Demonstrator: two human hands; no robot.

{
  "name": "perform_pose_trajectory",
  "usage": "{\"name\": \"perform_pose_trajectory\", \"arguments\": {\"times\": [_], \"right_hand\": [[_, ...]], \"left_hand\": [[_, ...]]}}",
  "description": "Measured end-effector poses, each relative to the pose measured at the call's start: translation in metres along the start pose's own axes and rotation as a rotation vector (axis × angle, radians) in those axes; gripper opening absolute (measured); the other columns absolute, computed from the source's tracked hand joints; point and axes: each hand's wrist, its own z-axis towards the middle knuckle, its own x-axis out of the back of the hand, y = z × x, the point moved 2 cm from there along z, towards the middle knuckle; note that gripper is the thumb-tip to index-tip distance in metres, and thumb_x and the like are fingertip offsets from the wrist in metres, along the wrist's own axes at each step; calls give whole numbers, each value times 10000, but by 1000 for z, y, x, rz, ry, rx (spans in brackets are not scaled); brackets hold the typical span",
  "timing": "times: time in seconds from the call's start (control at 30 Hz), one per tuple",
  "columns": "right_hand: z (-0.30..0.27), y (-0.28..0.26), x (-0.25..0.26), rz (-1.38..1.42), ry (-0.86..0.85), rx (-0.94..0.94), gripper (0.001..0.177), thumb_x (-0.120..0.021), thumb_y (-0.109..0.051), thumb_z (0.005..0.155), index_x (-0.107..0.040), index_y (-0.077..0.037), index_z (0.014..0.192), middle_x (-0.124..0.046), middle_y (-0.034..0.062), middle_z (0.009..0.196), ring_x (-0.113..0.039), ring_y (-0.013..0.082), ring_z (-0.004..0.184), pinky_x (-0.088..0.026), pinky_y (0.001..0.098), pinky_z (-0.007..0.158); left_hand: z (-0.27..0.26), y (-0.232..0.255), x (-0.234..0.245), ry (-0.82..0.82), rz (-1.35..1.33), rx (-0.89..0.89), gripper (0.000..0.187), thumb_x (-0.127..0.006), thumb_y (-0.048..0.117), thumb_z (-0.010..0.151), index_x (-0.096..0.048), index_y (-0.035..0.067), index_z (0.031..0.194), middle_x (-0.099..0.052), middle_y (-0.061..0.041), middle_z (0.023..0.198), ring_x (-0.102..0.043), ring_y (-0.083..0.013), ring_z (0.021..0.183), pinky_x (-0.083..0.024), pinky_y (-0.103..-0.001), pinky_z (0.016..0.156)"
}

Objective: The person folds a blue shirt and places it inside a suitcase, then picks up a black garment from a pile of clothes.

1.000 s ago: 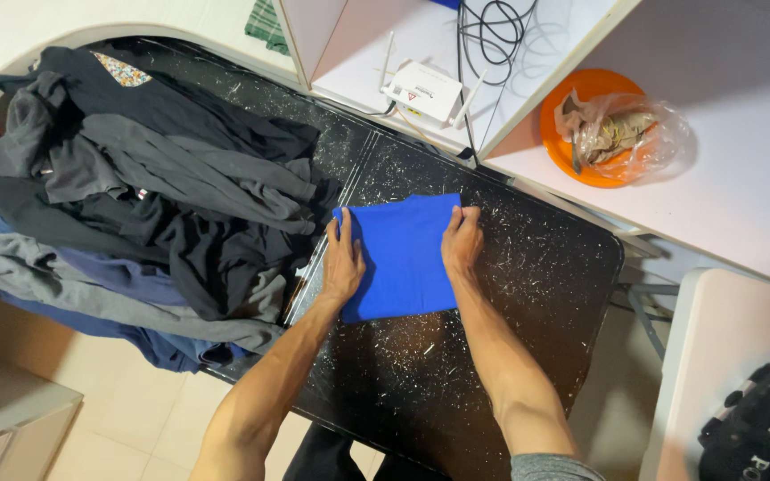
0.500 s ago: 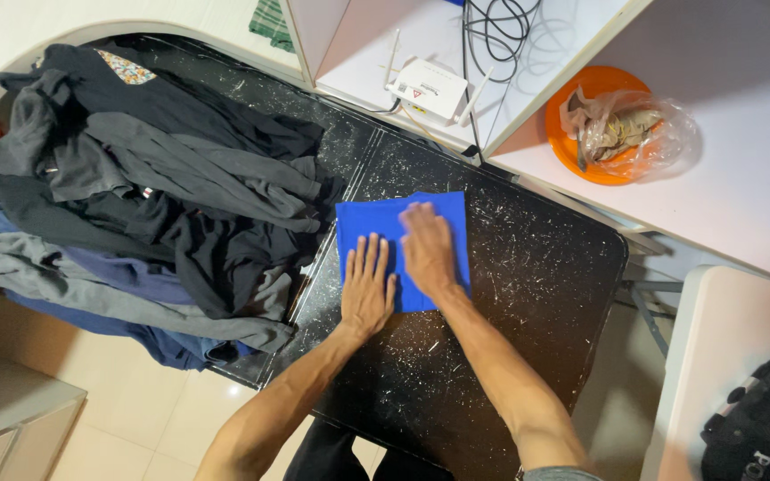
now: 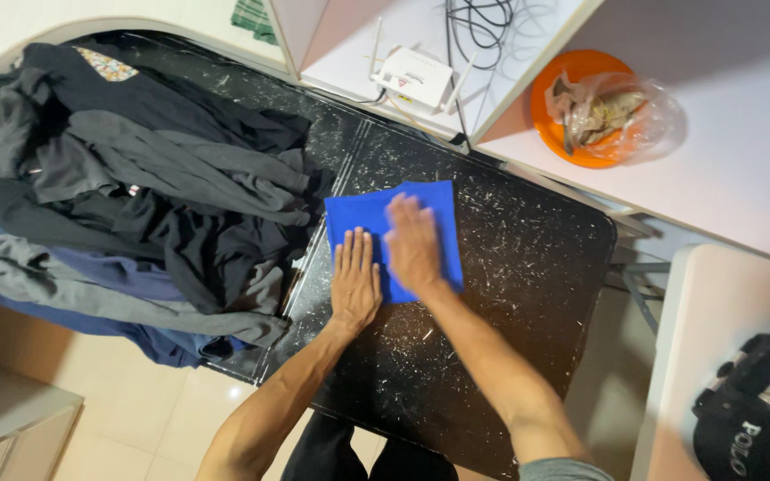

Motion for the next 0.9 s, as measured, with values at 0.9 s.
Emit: {"name": "perform_pose_trajectory", "arguments": {"times": [0.9], "right_hand": [[20, 77, -10, -118, -213, -263, 582, -289, -347, 1104, -157, -149, 1635, -79, 81, 1721, -65, 238, 1578, -19, 511, 1266]], "left_hand": [[19, -16, 14, 71, 45, 54, 613, -430, 306, 1044, -340, 10, 1573, -278, -200, 1662, -193, -326, 1564, -114, -534, 1251]]}}
